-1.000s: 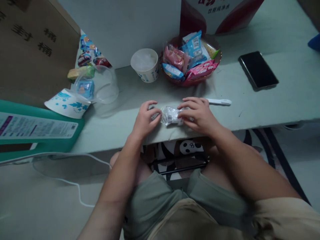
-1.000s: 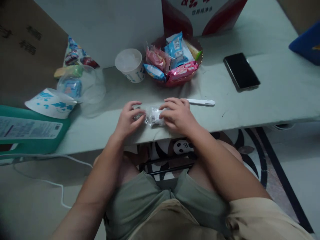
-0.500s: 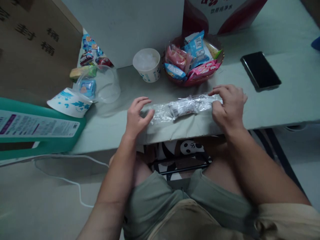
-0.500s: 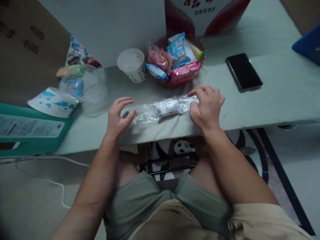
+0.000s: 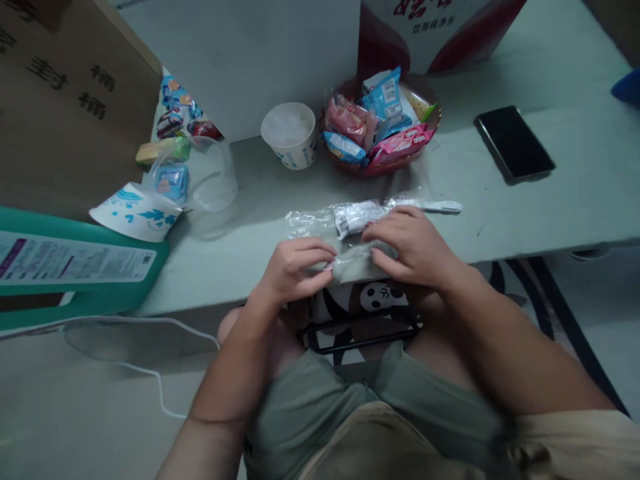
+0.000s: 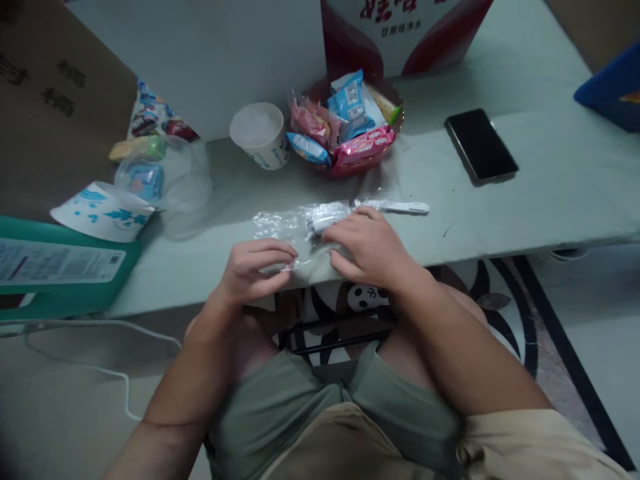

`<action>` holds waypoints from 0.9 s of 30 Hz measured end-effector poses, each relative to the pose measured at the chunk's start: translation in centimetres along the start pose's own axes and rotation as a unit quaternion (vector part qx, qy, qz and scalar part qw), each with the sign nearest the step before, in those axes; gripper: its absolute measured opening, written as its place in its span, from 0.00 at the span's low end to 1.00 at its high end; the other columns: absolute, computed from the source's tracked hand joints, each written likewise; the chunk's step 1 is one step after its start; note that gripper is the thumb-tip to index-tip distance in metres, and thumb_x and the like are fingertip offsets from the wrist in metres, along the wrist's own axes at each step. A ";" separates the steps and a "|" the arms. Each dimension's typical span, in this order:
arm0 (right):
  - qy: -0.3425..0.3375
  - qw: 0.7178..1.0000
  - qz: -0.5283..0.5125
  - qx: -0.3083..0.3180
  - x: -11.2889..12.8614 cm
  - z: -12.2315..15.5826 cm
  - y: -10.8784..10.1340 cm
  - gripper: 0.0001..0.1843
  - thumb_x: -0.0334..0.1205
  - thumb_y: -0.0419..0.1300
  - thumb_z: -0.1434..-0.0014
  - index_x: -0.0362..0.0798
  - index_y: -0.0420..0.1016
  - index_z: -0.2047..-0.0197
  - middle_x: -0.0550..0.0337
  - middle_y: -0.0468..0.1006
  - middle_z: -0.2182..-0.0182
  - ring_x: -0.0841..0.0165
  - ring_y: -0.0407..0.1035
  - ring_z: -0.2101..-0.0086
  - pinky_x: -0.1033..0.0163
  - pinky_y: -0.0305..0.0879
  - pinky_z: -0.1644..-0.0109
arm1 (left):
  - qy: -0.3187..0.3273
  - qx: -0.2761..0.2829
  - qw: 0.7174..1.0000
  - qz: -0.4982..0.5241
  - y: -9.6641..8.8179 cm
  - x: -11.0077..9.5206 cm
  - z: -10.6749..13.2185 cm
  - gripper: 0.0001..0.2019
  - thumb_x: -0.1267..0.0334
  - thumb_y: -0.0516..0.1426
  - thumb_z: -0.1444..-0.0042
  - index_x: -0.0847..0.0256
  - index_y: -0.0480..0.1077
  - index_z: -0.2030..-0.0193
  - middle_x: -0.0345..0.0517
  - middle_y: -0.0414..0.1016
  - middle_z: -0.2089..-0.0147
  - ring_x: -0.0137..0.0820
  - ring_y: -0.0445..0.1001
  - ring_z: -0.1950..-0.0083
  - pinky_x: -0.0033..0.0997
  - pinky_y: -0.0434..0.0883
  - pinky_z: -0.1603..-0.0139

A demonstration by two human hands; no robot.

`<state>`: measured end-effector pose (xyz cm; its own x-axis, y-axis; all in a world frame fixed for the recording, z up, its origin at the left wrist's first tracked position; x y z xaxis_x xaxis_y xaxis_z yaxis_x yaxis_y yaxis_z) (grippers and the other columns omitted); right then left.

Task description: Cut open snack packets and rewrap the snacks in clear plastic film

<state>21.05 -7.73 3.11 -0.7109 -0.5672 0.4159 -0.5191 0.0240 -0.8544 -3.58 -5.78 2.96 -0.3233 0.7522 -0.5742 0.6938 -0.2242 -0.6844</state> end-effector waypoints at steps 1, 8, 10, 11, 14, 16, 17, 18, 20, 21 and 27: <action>0.022 0.999 0.017 0.032 0.2 0.0 -0.2 0.12 0.39 0.54 0.38 0.51 0.80 0.59 0.59 0.84 0.65 0.62 0.75 0.63 0.54 0.59 0.51 | -0.027 0.052 0.998 0.027 0.0 -0.4 0.0 0.05 0.69 0.59 0.43 0.60 0.78 0.66 0.44 0.84 0.64 0.29 0.82 0.64 0.27 0.77 0.62; 0.125 0.980 0.103 0.114 0.4 0.1 0.0 0.14 0.41 0.55 0.36 0.54 0.82 0.57 0.58 0.82 0.67 0.64 0.69 0.70 0.60 0.47 0.67 | -0.226 0.164 0.935 0.220 -0.5 -0.4 0.1 0.08 0.60 0.60 0.40 0.59 0.79 0.58 0.44 0.84 0.64 0.29 0.81 0.66 0.28 0.77 0.65; 0.071 0.989 0.096 0.091 0.6 0.0 0.5 0.13 0.38 0.57 0.37 0.54 0.83 0.55 0.57 0.83 0.64 0.62 0.71 0.65 0.59 0.52 0.64 | -0.217 -0.019 0.969 0.119 -0.6 0.5 -0.2 0.08 0.58 0.62 0.41 0.59 0.77 0.59 0.45 0.82 0.65 0.31 0.79 0.65 0.32 0.77 0.61; 0.041 0.992 0.090 0.084 0.7 0.0 0.8 0.13 0.36 0.58 0.37 0.54 0.82 0.54 0.56 0.83 0.61 0.61 0.72 0.62 0.58 0.56 0.62 | -0.202 -0.081 0.975 0.049 -0.6 1.2 -0.4 0.11 0.58 0.64 0.44 0.59 0.77 0.57 0.47 0.82 0.61 0.34 0.80 0.60 0.37 0.78 0.54; -0.008 0.994 0.080 0.078 1.1 -0.3 1.9 0.18 0.31 0.58 0.37 0.56 0.80 0.46 0.57 0.83 0.48 0.58 0.72 0.48 0.55 0.62 0.50 | -0.180 -0.051 0.980 -0.060 0.2 3.4 -1.2 0.21 0.57 0.69 0.52 0.60 0.76 0.52 0.56 0.79 0.45 0.47 0.75 0.40 0.52 0.70 0.36; 0.011 0.994 0.085 0.072 1.2 -0.6 2.6 0.24 0.29 0.57 0.37 0.56 0.76 0.39 0.57 0.77 0.38 0.57 0.69 0.41 0.51 0.63 0.44 | -0.214 0.007 0.976 -0.041 0.9 4.8 -1.9 0.10 0.59 0.64 0.46 0.61 0.76 0.58 0.56 0.79 0.45 0.45 0.75 0.41 0.50 0.70 0.37; 0.030 0.993 0.089 0.069 1.2 -0.8 2.9 0.27 0.28 0.57 0.37 0.55 0.73 0.37 0.56 0.74 0.35 0.56 0.68 0.39 0.49 0.64 0.42 | -0.239 0.011 0.971 -0.022 1.1 5.2 -2.2 0.06 0.60 0.61 0.43 0.60 0.74 0.63 0.55 0.80 0.48 0.43 0.77 0.44 0.47 0.72 0.40; 0.050 0.992 0.091 0.068 1.1 -0.9 3.2 0.30 0.27 0.58 0.38 0.54 0.71 0.34 0.55 0.72 0.33 0.56 0.67 0.37 0.48 0.64 0.41 | -0.266 0.003 0.964 0.007 1.3 5.5 -2.5 0.07 0.61 0.58 0.41 0.60 0.72 0.67 0.53 0.81 0.52 0.40 0.78 0.49 0.44 0.73 0.45; 0.075 0.991 0.089 0.070 0.9 -1.3 3.5 0.32 0.28 0.59 0.40 0.53 0.69 0.33 0.53 0.70 0.32 0.54 0.67 0.36 0.44 0.64 0.39 | -0.315 -0.032 0.945 0.089 1.4 5.6 -2.9 0.10 0.58 0.55 0.38 0.60 0.70 0.69 0.49 0.81 0.60 0.34 0.76 0.61 0.35 0.73 0.58; 0.078 0.991 0.086 0.073 0.8 -1.4 3.5 0.31 0.28 0.59 0.40 0.53 0.70 0.34 0.53 0.71 0.32 0.53 0.67 0.36 0.43 0.64 0.38 | -0.332 -0.047 0.933 0.131 1.4 5.6 -2.9 0.11 0.57 0.55 0.38 0.59 0.69 0.68 0.47 0.80 0.64 0.31 0.73 0.67 0.32 0.70 0.64; 0.018 0.998 -0.046 0.049 0.9 -0.8 2.2 0.29 0.30 0.58 0.41 0.50 0.72 0.37 0.48 0.73 0.34 0.53 0.71 0.38 0.42 0.68 0.39 | -0.368 -0.116 0.908 0.164 0.7 5.6 -2.4 0.09 0.58 0.55 0.40 0.58 0.66 0.70 0.41 0.76 0.71 0.26 0.61 0.76 0.27 0.60 0.72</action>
<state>18.90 -7.47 1.87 -0.6799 -0.5334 0.5032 -0.5346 -0.1091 -0.8380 -3.34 -0.25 0.34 -0.3575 0.0313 -0.9334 0.9200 -0.1599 -0.3578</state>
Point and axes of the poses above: each hand's wrist, its own z-axis away from the middle knuckle, its own y-axis out of the palm, x = y × z, the point moved 1 cm from there along -z, towards the middle knuckle
